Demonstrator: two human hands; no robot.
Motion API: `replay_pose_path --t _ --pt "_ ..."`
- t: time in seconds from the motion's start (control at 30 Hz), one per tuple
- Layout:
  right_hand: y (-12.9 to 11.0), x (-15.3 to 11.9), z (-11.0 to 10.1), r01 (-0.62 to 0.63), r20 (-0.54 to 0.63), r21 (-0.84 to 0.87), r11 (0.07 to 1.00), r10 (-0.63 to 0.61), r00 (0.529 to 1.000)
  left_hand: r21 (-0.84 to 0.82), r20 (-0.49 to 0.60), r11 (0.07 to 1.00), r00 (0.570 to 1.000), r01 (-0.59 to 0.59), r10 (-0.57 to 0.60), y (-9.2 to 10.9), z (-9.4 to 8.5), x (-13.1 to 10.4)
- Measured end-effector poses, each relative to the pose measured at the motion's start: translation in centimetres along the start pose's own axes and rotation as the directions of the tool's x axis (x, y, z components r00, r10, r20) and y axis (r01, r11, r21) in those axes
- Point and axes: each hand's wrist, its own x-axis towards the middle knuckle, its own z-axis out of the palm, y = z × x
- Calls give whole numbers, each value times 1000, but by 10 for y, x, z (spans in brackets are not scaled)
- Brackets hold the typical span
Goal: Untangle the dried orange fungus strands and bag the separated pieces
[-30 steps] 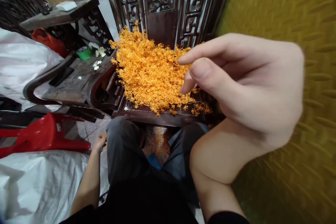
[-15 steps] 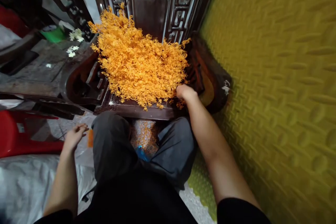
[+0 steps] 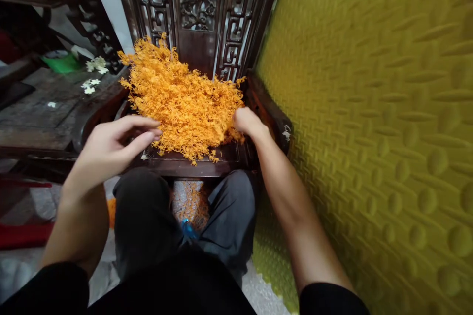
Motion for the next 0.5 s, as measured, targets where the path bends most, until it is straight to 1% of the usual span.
replay_pose_path --t 0.03,0.07,0.1,0.13,0.17,0.2,0.23,0.27,0.3,0.37,0.4,0.47,0.5 --pt "-1 -2 -16 8 -99 6 1000 -8 995 -15 32 998 998 -61 61 8 9 17" --pt "-2 -4 -31 32 -217 22 999 -26 976 -43 68 995 993 -91 93 13 19 33" --pt "-4 -7 -44 83 -386 82 993 -46 922 -72 110 992 988 -104 111 16 30 48" --pt "-7 -9 -57 133 -505 130 983 -50 862 -90 120 990 986 -105 116 17 40 62" --pt "-11 -10 -67 165 -596 175 971 -29 802 -89 130 991 985 -103 114 15 51 74" --pt "-16 -12 -75 202 -653 214 956 -14 757 -69 154 993 982 -99 109 13 62 84" --pt "-22 -12 -81 236 -686 251 939 0 728 -29 188 995 977 -96 100 9 72 92" --pt "-27 -13 -87 273 -706 286 919 9 709 27 237 995 968 -94 85 5 82 99" --pt "-31 -12 -93 306 -722 315 898 18 691 96 291 992 955 -84 53 0 92 103" --pt "-37 -10 -109 361 -778 361 860 64 625 259 364 965 930 -48 -51 -9 109 108" --pt "-38 -9 -120 390 -812 370 844 90 576 338 369 941 923 -25 -108 -13 117 109" --pt "-36 -7 -148 455 -888 346 821 131 440 455 323 890 928 19 -185 -23 131 112" --pt "-35 -6 -162 479 -917 314 820 132 376 484 291 874 936 36 -199 -29 136 115"
